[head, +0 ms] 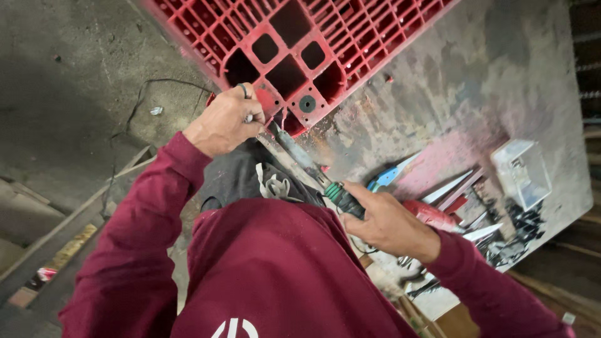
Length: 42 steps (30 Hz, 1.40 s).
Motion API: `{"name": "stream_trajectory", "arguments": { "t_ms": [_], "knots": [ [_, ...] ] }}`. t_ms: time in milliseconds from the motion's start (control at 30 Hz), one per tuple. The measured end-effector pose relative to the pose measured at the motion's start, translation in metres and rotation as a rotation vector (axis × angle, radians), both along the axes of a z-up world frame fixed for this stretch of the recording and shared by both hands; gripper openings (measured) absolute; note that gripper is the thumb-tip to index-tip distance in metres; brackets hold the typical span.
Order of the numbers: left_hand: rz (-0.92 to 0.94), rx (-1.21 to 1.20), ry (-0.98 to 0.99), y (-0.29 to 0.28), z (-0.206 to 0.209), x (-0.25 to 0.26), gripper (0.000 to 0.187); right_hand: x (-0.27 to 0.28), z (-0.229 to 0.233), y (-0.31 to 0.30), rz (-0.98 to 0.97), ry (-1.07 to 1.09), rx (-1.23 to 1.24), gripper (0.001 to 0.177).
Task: The person uses a heat tool and a piece of plastic to repair a red plastic pallet on a workbench.
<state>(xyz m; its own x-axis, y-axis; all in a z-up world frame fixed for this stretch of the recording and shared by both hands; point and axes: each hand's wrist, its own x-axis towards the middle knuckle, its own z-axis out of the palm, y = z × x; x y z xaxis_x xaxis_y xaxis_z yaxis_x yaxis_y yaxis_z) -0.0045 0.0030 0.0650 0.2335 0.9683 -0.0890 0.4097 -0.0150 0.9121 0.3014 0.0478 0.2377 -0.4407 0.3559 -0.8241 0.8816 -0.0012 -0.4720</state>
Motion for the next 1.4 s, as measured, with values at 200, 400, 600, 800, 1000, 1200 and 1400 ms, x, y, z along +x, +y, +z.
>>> {"name": "stream_trajectory", "arguments": {
  "t_ms": [200, 400, 600, 800, 1000, 1200, 1400],
  "knots": [
    [0.007, -0.035, 0.018, -0.001, 0.004, 0.000, 0.010, -0.002, 0.003, 0.016, -0.018, 0.103, -0.065, 0.050],
    [-0.016, -0.032, 0.039, 0.001, 0.003, -0.002, 0.011, -0.006, 0.006, 0.030, 0.046, 0.130, -0.045, 0.051],
    [-0.005, -0.126, 0.028, 0.004, 0.013, -0.001, 0.011, -0.010, -0.005, 0.039, 0.082, 0.172, -0.086, 0.043],
    [-0.028, -0.055, 0.038, 0.003, 0.011, -0.002, 0.013, -0.018, -0.005, 0.051, -0.209, -0.160, -0.410, 0.059],
    [-0.030, -0.087, 0.022, 0.001, 0.008, -0.002, 0.015, -0.004, -0.017, 0.052, -0.272, -0.092, -0.466, 0.053],
    [-0.029, -0.139, 0.031, 0.002, 0.010, -0.002, 0.013, 0.005, -0.023, 0.045, -0.354, -0.010, -0.543, 0.056],
    [-0.026, -0.102, 0.003, 0.004, 0.012, -0.003, 0.015, 0.002, -0.023, 0.040, -0.417, -0.061, -0.551, 0.055]
  ]
}}
